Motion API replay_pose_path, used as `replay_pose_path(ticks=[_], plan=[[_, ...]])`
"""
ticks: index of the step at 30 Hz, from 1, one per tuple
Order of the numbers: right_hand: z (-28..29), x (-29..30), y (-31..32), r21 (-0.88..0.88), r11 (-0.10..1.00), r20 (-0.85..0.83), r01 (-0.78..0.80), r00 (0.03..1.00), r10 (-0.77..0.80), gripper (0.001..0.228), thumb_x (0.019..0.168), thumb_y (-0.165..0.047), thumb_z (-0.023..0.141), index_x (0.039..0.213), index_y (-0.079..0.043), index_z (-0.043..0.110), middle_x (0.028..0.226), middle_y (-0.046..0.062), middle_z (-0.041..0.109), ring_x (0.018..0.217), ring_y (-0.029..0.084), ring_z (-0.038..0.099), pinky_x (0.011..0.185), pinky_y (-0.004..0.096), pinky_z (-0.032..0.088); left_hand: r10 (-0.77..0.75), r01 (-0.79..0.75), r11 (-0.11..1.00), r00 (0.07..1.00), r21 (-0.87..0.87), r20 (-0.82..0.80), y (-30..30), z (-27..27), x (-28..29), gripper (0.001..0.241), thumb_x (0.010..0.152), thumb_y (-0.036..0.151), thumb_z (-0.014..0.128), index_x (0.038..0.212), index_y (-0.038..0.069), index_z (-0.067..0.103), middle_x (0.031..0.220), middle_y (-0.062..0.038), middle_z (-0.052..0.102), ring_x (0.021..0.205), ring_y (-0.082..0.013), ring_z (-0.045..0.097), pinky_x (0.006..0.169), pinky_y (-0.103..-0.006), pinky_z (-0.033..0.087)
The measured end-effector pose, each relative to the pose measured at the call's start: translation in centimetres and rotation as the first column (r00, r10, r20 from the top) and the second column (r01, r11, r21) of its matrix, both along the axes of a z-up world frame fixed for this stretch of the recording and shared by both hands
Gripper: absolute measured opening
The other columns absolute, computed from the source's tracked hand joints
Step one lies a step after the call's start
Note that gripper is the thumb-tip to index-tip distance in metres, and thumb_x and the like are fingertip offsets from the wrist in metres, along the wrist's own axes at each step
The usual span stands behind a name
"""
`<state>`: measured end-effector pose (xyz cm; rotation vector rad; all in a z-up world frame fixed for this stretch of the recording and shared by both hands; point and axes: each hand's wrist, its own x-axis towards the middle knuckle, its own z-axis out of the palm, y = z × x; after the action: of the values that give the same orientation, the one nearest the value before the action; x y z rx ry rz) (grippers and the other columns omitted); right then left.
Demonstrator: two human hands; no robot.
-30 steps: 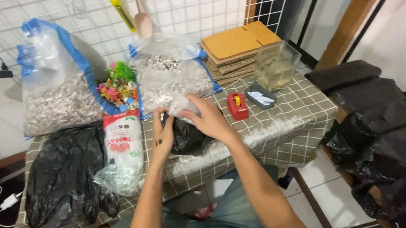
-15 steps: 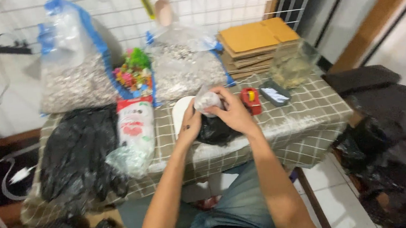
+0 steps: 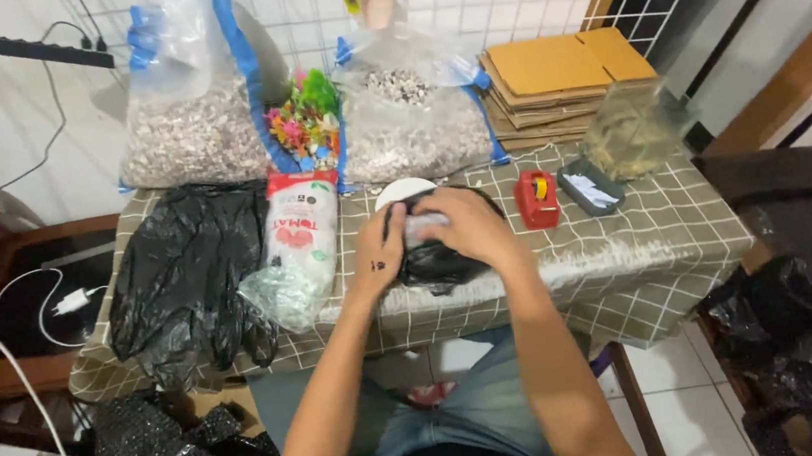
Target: Scooping aquarium gravel into a small bag, weighing it on a digital scale, and placing it into a larger black bag for packaging.
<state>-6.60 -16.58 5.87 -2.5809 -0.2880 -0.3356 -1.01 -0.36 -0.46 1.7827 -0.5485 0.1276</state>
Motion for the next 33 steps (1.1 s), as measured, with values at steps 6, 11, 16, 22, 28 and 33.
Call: replay_pose_path(ticks=[6, 11, 16, 22, 28, 33], plan=[[-3.9, 1.4, -0.1, 0.144, 0.983, 0.241, 0.111, 0.96, -0.144, 0.036, 0.083, -0.031, 0.084, 0.114, -0.018, 0.072, 0.107, 0.005, 0.068, 0.112, 0.03, 0.063, 0.099, 0.042, 0.05, 0.159, -0.163, 0.987, 0.966, 0.004, 0.202, 0.7, 2.1, -1.2, 0.029, 0.093, 0.022, 0.073, 0.121, 0.016, 0.068, 0.107, -0.013, 0.071, 0.11, -0.0352, 0.067, 0.093, -0.047, 0.054], [-3.0, -1.9, -2.2, 0.22, 0.93, 0.417, 0.295, 0.833, -0.363, 0.028, 0.092, -0.026, 0.081, 0.116, -0.015, 0.071, 0.107, 0.006, 0.064, 0.109, 0.031, 0.06, 0.096, 0.044, 0.047, 0.15, -0.151, 0.988, 0.974, -0.005, 0.171, 0.4, 0.8, -0.1, 0.03, 0.094, 0.026, 0.073, 0.123, 0.02, 0.068, 0.11, -0.007, 0.07, 0.109, -0.0309, 0.068, 0.094, -0.0446, 0.055], [-0.5, -4.3, -3.6, 0.141, 0.9, -0.015, 0.413, 0.91, -0.415, 0.063, 0.089, -0.03, 0.079, 0.141, -0.004, 0.056, 0.125, 0.033, 0.061, 0.118, 0.054, 0.058, 0.101, 0.064, 0.042, 0.118, -0.119, 0.993, 0.981, -0.004, 0.151, 0.3, 0.2, -0.3, 0.027, 0.095, 0.022, 0.071, 0.122, 0.018, 0.068, 0.109, -0.006, 0.065, 0.106, -0.0346, 0.067, 0.092, -0.0486, 0.055], [3.1, -2.9, -5.4, 0.784, 0.621, 0.163, -0.017, 0.97, -0.179, 0.054, 0.077, 0.007, 0.065, 0.128, -0.01, 0.064, 0.119, 0.007, 0.064, 0.107, 0.017, 0.065, 0.093, 0.028, 0.054, 0.087, -0.091, 0.995, 0.99, 0.037, 0.112, 0.8, 0.9, -0.4, 0.033, 0.088, 0.009, 0.072, 0.118, 0.021, 0.069, 0.103, -0.005, 0.061, 0.103, -0.0363, 0.066, 0.091, -0.0514, 0.055], [1.4, -3.2, -6.8, 0.78, 0.528, 0.314, -0.335, 0.94, 0.132, 0.095, 0.068, -0.026, 0.089, 0.151, -0.016, 0.043, 0.155, 0.008, 0.045, 0.145, 0.023, 0.042, 0.124, 0.044, 0.035, 0.084, -0.097, 0.992, 0.985, 0.082, 0.152, 0.5, 0.5, -0.2, 0.035, 0.082, 0.007, 0.075, 0.112, 0.024, 0.072, 0.101, -0.004, 0.065, 0.103, -0.0365, 0.069, 0.09, -0.0491, 0.056], [-2.8, -3.4, -6.5, 0.583, 0.812, -0.103, 0.03, 0.994, 0.037, 0.089, 0.066, -0.036, 0.084, 0.142, -0.008, 0.047, 0.15, 0.014, 0.041, 0.142, 0.029, 0.035, 0.118, 0.047, 0.026, 0.128, -0.148, 0.985, 0.97, 0.084, 0.205, 0.4, -0.4, 0.2, 0.031, 0.083, 0.009, 0.076, 0.109, 0.024, 0.073, 0.099, -0.001, 0.067, 0.101, -0.0326, 0.07, 0.088, -0.0455, 0.056]])
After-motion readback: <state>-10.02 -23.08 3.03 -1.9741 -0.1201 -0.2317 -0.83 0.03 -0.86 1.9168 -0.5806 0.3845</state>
